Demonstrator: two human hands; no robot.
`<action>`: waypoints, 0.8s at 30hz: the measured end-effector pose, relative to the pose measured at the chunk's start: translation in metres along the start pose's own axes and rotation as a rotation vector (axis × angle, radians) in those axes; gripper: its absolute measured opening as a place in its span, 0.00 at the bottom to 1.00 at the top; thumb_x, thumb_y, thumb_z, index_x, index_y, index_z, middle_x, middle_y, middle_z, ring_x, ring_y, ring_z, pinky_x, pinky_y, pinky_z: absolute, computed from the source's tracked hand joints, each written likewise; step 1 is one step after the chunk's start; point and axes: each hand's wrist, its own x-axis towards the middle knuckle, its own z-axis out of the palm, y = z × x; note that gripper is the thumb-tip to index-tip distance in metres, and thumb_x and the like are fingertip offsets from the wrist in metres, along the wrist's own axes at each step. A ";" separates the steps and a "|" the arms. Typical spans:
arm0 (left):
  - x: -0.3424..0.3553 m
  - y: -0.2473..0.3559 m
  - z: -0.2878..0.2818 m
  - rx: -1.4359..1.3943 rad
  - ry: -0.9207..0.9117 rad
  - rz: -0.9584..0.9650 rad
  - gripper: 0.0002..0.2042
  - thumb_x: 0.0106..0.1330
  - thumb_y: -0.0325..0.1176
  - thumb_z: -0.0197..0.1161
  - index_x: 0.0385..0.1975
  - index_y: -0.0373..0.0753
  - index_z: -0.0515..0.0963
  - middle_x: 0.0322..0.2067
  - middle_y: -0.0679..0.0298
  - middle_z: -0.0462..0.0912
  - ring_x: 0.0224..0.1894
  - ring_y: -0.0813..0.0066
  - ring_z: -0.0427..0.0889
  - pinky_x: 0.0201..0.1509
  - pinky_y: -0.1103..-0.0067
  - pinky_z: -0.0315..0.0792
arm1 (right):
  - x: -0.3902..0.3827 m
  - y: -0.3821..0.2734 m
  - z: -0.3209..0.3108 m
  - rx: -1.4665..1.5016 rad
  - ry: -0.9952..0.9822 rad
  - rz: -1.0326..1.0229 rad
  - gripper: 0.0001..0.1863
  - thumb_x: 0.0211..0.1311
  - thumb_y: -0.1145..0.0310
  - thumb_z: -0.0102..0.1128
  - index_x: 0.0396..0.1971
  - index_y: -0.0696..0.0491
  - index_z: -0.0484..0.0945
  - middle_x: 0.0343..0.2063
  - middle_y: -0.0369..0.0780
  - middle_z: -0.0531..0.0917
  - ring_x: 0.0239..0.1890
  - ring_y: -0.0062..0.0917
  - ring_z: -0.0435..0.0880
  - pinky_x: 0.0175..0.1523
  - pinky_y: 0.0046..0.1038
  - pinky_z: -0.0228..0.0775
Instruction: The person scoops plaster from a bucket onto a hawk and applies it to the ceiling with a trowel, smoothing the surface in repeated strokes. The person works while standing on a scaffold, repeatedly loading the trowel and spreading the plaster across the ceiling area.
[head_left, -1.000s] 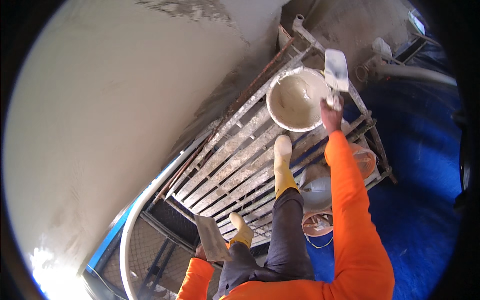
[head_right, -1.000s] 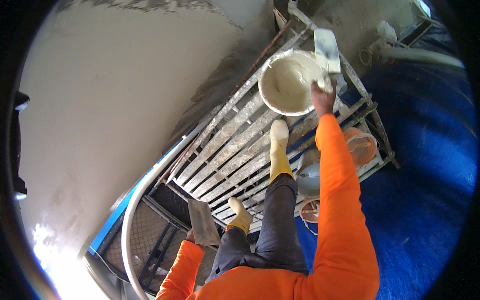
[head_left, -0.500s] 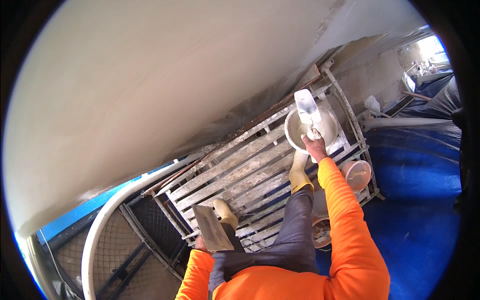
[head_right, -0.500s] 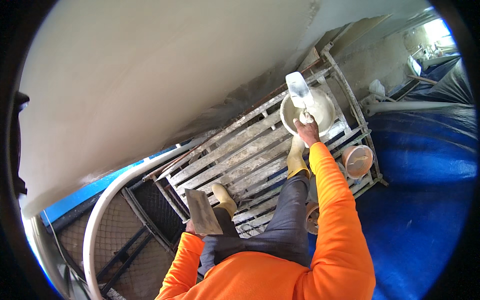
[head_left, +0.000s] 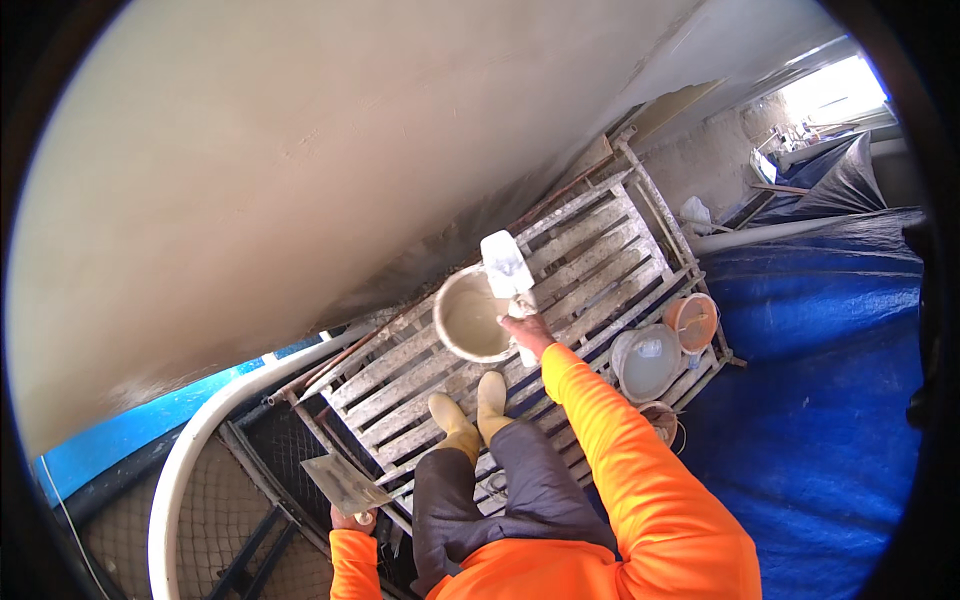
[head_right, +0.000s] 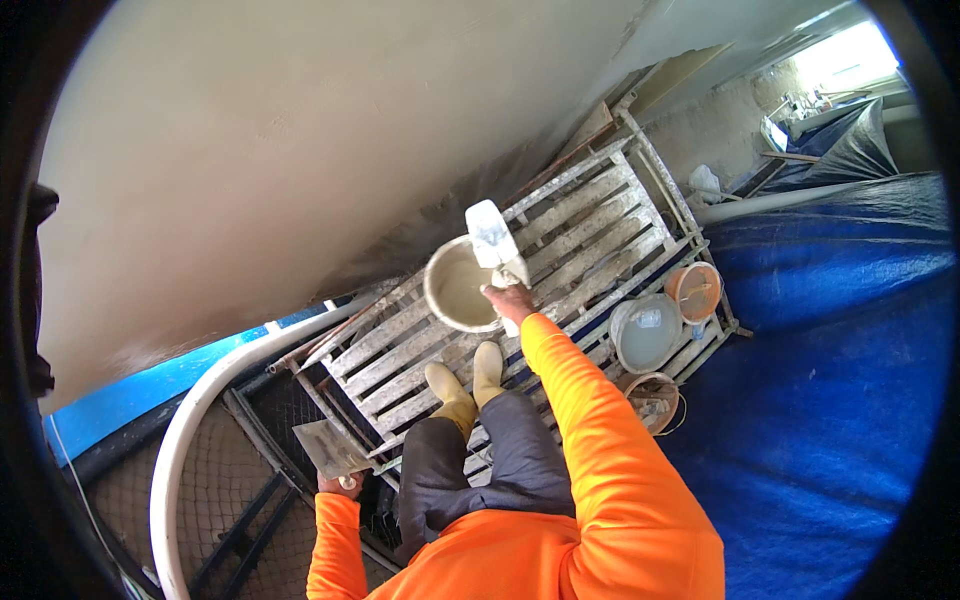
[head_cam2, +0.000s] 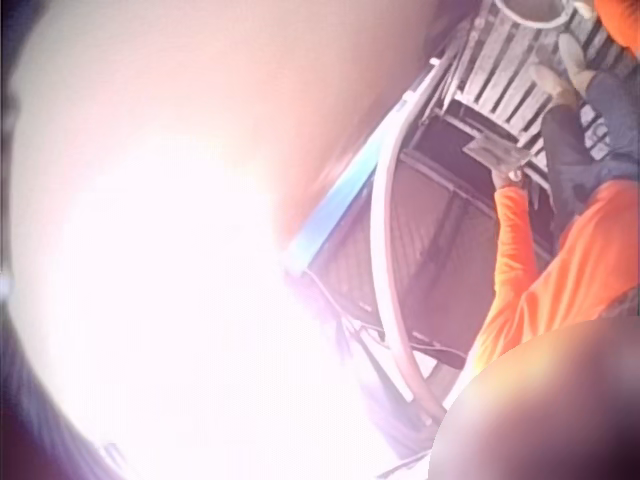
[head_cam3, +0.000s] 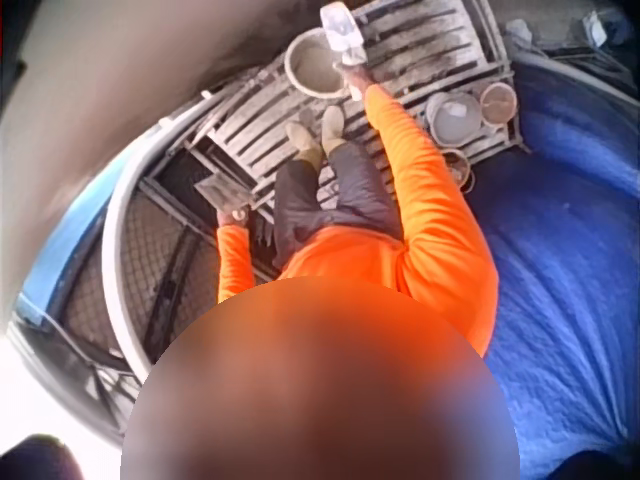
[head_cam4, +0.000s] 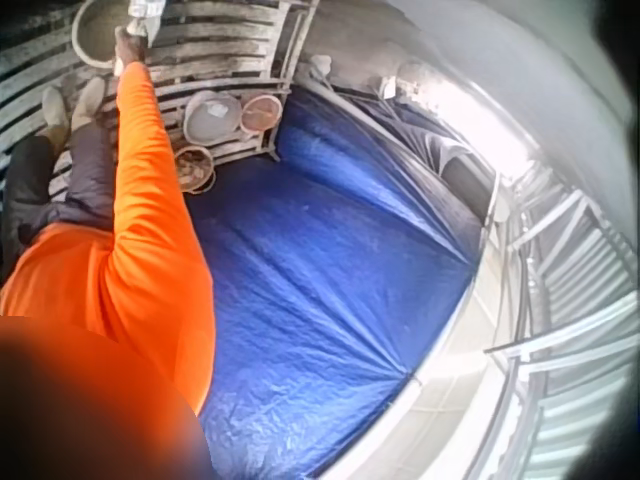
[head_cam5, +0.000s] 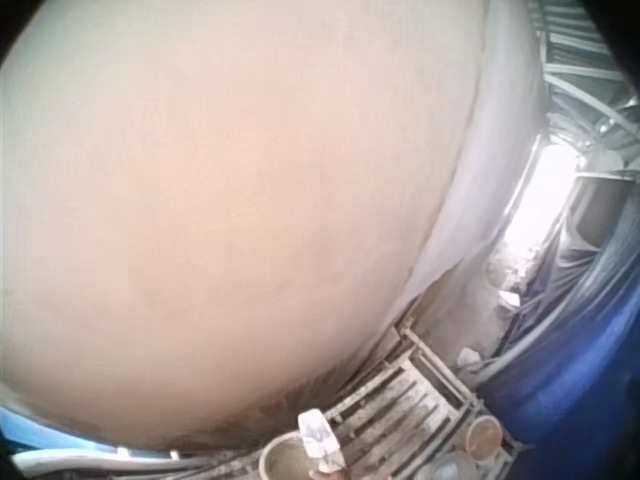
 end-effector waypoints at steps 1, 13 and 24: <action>0.000 -0.005 -0.005 0.015 0.027 -0.006 0.15 0.75 0.36 0.54 0.57 0.41 0.76 0.52 0.59 0.85 0.52 0.59 0.85 0.57 0.63 0.80 | -0.002 0.001 0.014 -0.068 -0.033 0.027 0.33 0.62 0.55 0.75 0.61 0.59 0.76 0.47 0.42 0.87 0.47 0.27 0.84 0.54 0.33 0.78; 0.103 -0.081 0.000 0.010 0.110 -0.053 0.20 0.77 0.45 0.53 0.63 0.46 0.73 0.55 0.55 0.83 0.54 0.54 0.85 0.56 0.58 0.81 | 0.069 0.089 0.069 -0.435 0.056 -0.078 0.28 0.62 0.53 0.73 0.52 0.61 0.81 0.45 0.51 0.87 0.51 0.37 0.87 0.56 0.39 0.78; 0.314 -0.074 0.001 -0.164 0.092 0.195 0.24 0.77 0.53 0.54 0.68 0.50 0.72 0.59 0.51 0.81 0.55 0.48 0.84 0.56 0.54 0.82 | -0.009 0.097 0.056 -0.699 -0.123 -0.342 0.25 0.64 0.60 0.62 0.56 0.59 0.72 0.43 0.54 0.83 0.44 0.53 0.85 0.50 0.51 0.78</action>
